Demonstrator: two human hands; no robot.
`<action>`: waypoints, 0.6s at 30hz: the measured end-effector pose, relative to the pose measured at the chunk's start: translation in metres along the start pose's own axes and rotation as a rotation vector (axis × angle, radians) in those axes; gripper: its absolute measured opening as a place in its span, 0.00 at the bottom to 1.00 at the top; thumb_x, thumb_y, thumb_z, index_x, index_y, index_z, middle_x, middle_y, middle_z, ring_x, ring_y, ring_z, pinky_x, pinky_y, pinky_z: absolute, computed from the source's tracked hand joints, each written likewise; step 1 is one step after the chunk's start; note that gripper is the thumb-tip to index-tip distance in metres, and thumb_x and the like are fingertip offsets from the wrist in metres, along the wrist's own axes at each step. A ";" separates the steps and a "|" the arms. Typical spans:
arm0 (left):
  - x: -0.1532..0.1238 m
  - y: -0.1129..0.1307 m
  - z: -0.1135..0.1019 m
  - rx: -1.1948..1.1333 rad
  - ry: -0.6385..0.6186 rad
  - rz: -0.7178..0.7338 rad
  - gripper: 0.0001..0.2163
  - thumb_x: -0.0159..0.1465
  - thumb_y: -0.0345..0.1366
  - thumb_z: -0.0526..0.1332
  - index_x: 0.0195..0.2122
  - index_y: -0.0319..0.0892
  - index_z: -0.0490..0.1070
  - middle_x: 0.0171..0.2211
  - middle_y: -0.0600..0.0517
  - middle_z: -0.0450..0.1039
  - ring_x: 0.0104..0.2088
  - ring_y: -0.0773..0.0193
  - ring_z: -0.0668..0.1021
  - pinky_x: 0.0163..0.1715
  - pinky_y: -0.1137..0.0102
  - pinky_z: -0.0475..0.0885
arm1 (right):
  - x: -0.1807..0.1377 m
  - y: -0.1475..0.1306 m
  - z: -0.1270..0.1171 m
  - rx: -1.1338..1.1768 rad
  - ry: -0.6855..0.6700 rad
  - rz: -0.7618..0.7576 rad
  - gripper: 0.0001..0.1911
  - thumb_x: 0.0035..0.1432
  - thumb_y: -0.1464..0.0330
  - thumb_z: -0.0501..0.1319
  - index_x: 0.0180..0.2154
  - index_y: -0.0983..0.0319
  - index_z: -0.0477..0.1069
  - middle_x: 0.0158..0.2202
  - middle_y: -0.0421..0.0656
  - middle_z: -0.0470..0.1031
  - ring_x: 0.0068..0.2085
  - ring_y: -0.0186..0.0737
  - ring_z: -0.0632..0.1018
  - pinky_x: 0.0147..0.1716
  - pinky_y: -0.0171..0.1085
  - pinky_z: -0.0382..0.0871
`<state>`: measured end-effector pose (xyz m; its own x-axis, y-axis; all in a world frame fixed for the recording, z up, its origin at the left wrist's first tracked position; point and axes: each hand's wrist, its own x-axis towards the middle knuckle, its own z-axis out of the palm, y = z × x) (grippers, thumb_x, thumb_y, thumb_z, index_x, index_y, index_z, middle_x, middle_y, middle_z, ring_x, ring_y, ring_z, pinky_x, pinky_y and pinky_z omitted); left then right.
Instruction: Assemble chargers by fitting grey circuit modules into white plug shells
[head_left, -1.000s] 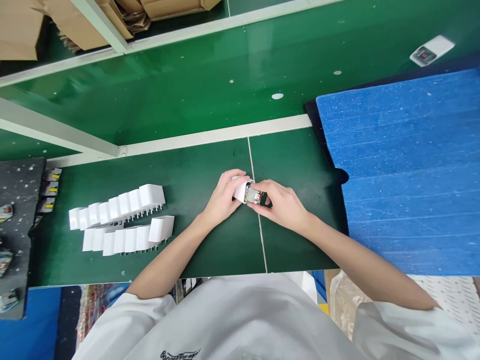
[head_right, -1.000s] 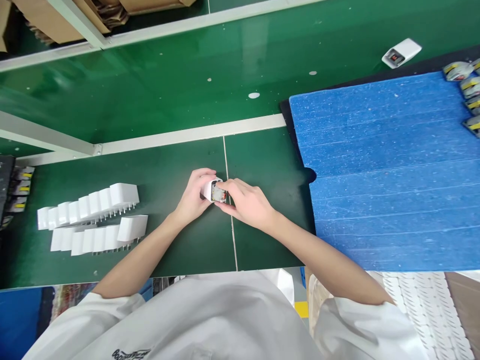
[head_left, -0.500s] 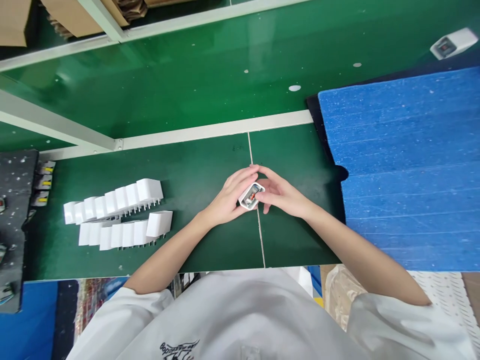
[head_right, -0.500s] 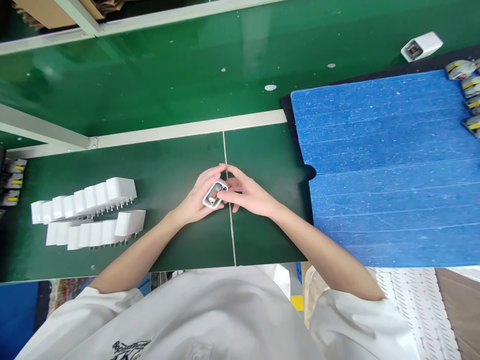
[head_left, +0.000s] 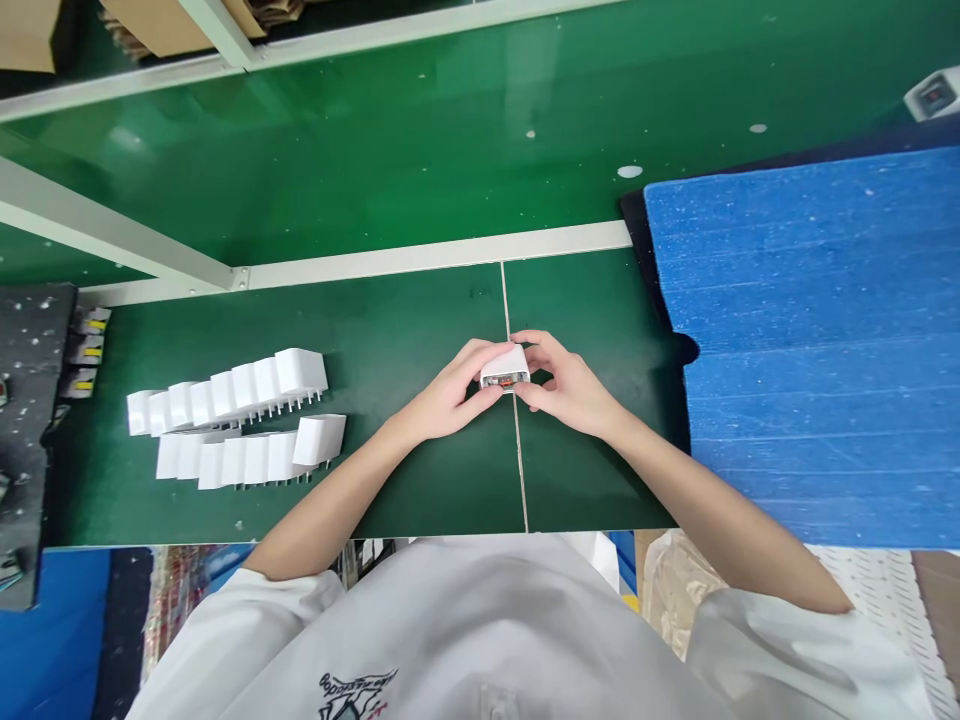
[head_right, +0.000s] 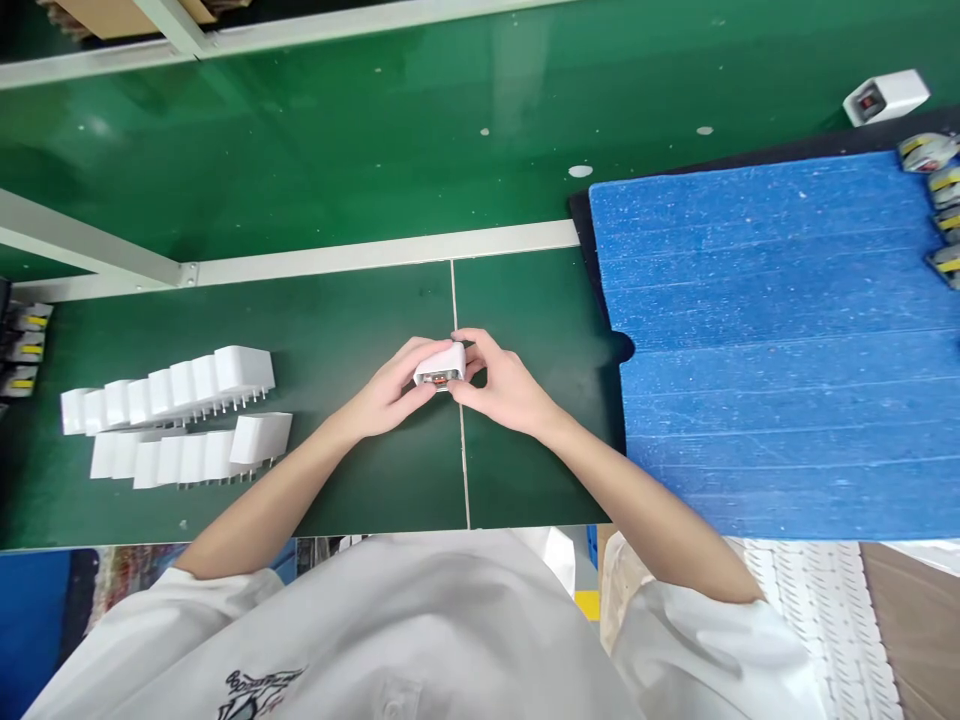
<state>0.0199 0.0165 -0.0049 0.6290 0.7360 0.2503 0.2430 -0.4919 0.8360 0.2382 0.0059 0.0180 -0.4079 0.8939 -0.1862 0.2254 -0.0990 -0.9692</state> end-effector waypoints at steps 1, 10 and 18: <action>0.000 0.000 0.000 -0.008 -0.008 0.009 0.21 0.75 0.44 0.53 0.67 0.49 0.60 0.53 0.43 0.70 0.48 0.58 0.76 0.45 0.64 0.74 | -0.001 0.001 0.001 -0.068 0.013 -0.035 0.27 0.56 0.64 0.61 0.57 0.58 0.63 0.42 0.44 0.77 0.41 0.43 0.78 0.30 0.38 0.76; 0.000 0.002 0.007 -0.009 0.025 0.015 0.17 0.76 0.44 0.47 0.62 0.49 0.62 0.47 0.46 0.68 0.48 0.56 0.73 0.47 0.60 0.73 | -0.003 0.002 0.009 -0.336 0.053 -0.123 0.27 0.58 0.66 0.60 0.59 0.64 0.69 0.36 0.45 0.78 0.31 0.41 0.77 0.32 0.41 0.74; -0.006 -0.002 0.007 -0.040 -0.017 -0.061 0.19 0.76 0.50 0.43 0.61 0.49 0.60 0.49 0.45 0.65 0.49 0.56 0.73 0.46 0.61 0.75 | -0.001 0.003 0.005 -0.285 0.017 -0.155 0.23 0.61 0.61 0.61 0.56 0.61 0.72 0.37 0.44 0.78 0.31 0.40 0.75 0.29 0.38 0.71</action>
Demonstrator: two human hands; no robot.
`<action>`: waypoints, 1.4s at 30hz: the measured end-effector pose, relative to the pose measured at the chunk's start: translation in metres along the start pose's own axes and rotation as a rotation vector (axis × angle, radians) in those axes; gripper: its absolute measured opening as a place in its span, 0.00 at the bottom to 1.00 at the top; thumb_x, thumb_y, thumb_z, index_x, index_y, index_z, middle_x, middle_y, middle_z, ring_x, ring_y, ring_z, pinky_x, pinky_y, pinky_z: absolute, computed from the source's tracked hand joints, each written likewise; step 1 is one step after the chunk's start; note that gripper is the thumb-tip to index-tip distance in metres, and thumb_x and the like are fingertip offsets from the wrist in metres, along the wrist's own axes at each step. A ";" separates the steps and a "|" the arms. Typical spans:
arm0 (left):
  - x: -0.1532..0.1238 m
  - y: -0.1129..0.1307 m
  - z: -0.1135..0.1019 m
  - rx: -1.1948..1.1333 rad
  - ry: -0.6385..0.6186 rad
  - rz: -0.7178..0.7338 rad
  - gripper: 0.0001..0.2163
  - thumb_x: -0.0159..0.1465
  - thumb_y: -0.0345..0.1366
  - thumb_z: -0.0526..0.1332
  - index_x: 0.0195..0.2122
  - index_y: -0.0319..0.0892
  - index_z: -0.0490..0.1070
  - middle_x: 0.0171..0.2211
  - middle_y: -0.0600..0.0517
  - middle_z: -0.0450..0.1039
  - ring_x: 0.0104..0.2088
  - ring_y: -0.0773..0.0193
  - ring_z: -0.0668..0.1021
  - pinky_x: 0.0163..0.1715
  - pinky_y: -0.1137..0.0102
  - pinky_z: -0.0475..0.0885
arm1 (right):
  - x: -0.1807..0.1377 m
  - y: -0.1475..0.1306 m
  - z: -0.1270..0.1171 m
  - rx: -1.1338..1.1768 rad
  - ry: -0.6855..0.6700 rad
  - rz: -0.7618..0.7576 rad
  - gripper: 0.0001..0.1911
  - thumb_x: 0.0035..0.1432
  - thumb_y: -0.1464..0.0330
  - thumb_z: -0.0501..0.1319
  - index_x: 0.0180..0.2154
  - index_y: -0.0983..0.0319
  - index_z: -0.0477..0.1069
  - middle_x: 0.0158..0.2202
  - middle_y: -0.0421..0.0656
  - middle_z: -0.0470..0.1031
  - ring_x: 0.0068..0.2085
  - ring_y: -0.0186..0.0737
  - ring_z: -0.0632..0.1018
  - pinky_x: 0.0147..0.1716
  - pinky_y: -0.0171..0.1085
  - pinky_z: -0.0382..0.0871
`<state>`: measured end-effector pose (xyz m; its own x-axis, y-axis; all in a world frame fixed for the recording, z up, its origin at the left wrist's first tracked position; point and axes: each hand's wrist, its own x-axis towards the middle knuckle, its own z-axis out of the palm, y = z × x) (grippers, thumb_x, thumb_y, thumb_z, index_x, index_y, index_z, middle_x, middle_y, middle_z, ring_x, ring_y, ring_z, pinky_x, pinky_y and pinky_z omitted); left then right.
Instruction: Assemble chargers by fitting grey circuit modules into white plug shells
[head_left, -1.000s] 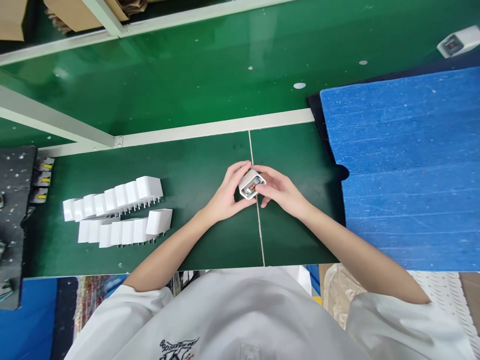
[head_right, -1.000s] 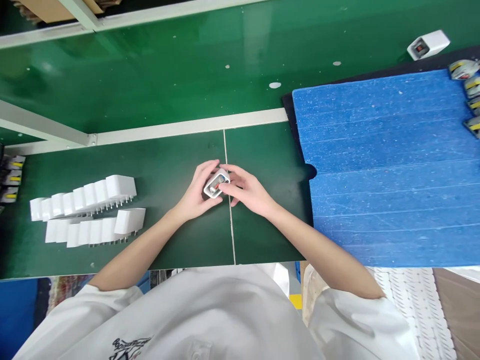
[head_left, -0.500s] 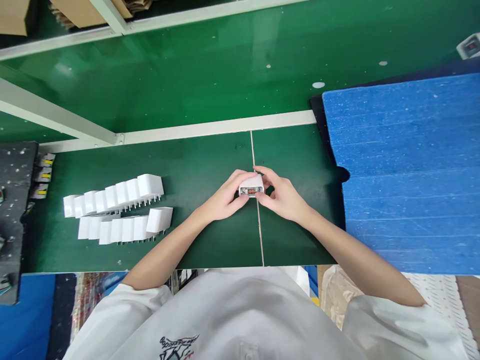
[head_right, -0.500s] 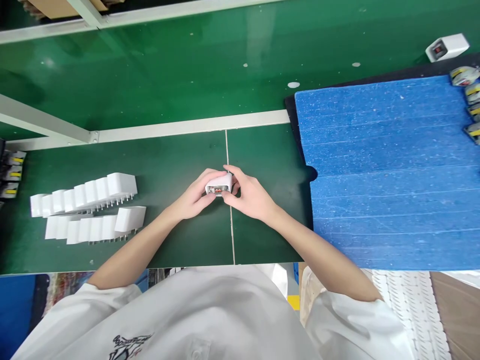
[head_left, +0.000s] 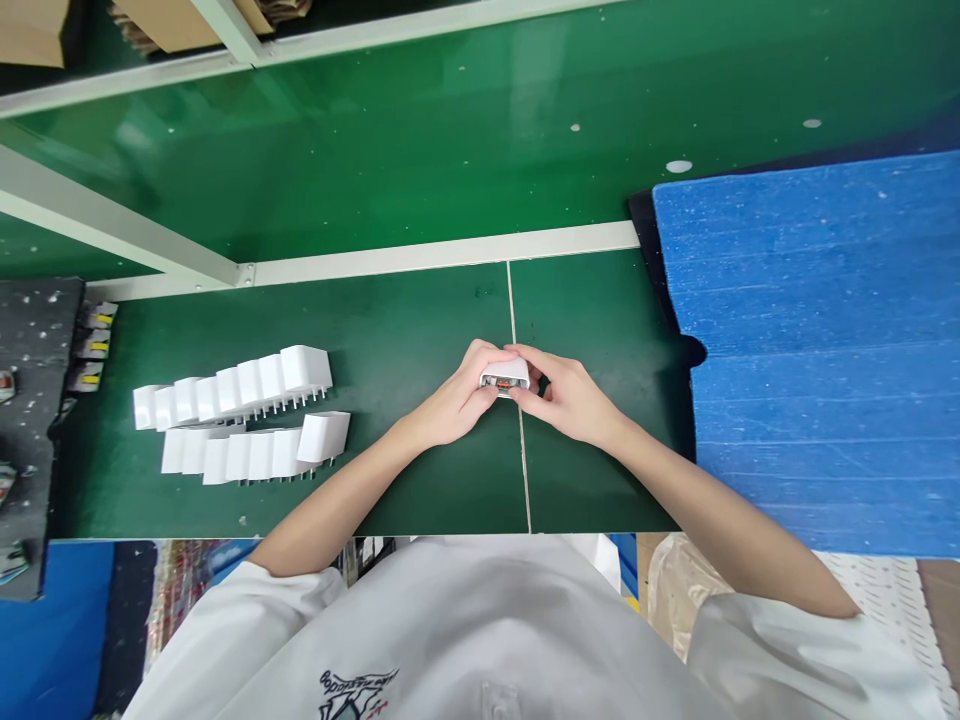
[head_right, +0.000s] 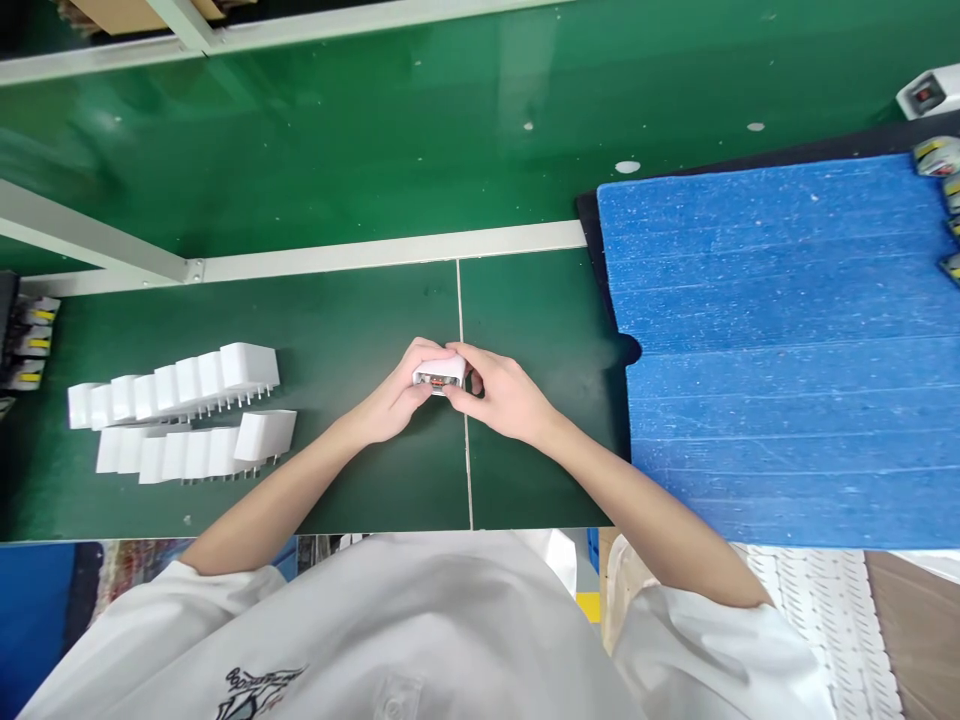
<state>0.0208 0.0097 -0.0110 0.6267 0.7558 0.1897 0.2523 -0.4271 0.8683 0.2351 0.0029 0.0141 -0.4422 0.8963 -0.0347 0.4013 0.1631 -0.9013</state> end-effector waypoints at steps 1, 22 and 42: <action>0.000 0.000 0.000 -0.003 -0.001 -0.001 0.20 0.76 0.50 0.43 0.61 0.48 0.59 0.49 0.45 0.65 0.49 0.56 0.74 0.46 0.61 0.75 | 0.000 0.000 -0.001 0.014 -0.006 0.005 0.22 0.61 0.61 0.61 0.56 0.60 0.73 0.38 0.44 0.78 0.31 0.40 0.75 0.30 0.38 0.71; 0.007 0.003 -0.002 0.021 0.094 0.008 0.19 0.74 0.49 0.53 0.59 0.47 0.71 0.48 0.44 0.73 0.48 0.56 0.77 0.50 0.59 0.76 | 0.000 0.001 -0.004 -0.018 -0.006 -0.016 0.24 0.68 0.54 0.58 0.59 0.57 0.67 0.44 0.47 0.78 0.37 0.46 0.80 0.41 0.47 0.78; -0.164 0.036 -0.206 0.857 0.943 -1.026 0.02 0.67 0.32 0.60 0.36 0.43 0.69 0.34 0.51 0.68 0.45 0.55 0.74 0.58 0.55 0.69 | 0.204 0.062 -0.077 -0.500 0.428 0.060 0.30 0.58 0.54 0.67 0.56 0.64 0.66 0.51 0.60 0.77 0.54 0.64 0.75 0.50 0.59 0.72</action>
<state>-0.2247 -0.0279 0.0836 -0.6161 0.7610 0.2032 0.7684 0.5241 0.3671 0.2317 0.2273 -0.0157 -0.0907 0.9777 0.1895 0.7848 0.1873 -0.5908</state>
